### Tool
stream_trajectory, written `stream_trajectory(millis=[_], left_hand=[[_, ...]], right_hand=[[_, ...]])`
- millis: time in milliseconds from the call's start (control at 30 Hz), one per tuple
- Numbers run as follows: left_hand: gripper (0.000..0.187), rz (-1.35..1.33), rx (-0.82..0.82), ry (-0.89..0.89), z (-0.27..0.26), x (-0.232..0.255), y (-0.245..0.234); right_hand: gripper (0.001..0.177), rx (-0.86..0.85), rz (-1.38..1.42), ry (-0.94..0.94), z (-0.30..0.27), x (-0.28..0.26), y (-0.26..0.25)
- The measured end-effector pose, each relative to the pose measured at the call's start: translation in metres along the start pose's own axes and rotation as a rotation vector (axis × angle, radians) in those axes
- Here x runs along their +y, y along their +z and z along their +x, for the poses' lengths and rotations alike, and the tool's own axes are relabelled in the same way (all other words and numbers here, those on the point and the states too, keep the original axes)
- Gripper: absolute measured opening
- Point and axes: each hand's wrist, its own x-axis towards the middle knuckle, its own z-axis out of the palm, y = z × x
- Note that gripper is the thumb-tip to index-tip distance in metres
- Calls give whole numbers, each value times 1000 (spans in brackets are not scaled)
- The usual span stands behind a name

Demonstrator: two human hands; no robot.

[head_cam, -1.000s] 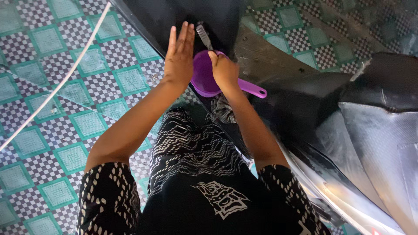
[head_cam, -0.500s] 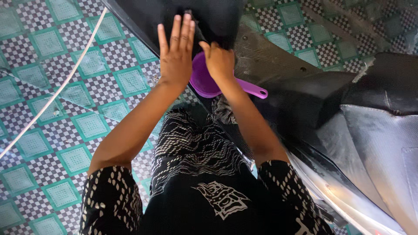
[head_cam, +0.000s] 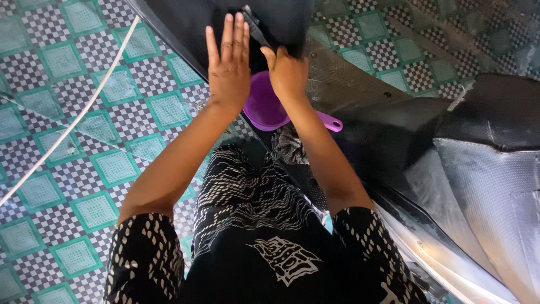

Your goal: The person scrubs the front fairing of a black motorcycle with a brush, repeatedly dipping it into a purple scoop of water. They then wipe the same area with a cloth, focusing on the lower front section.

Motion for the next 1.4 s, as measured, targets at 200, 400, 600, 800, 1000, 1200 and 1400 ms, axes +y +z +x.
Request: stream_trajectory(millis=[200,400,600,800,1000,1200,1400], left_hand=[[74,21,5,70,0,23,6],[77,-122,152,-22,-1,14,4],[76,-311,176,-77,13,13,2],[74,-154,136,-5,-5,30,9],[71,-274,213,-72,7,28,0],[72,-289,286,-168,27,12,-13],[68,-322,216,-108,7,26,0]], right_hand=[[55,-44,31,49,-22,12,1],[54,34,0,52,-1,6,-5],[53,136,-28,29,14,12,-14],[59,15,0,53,-14,24,-13],[58,181,-38,-42,14,31,-35],[55,271,-2,-97,48,30,-54],[49,224,-43,-101,11,32,-39]])
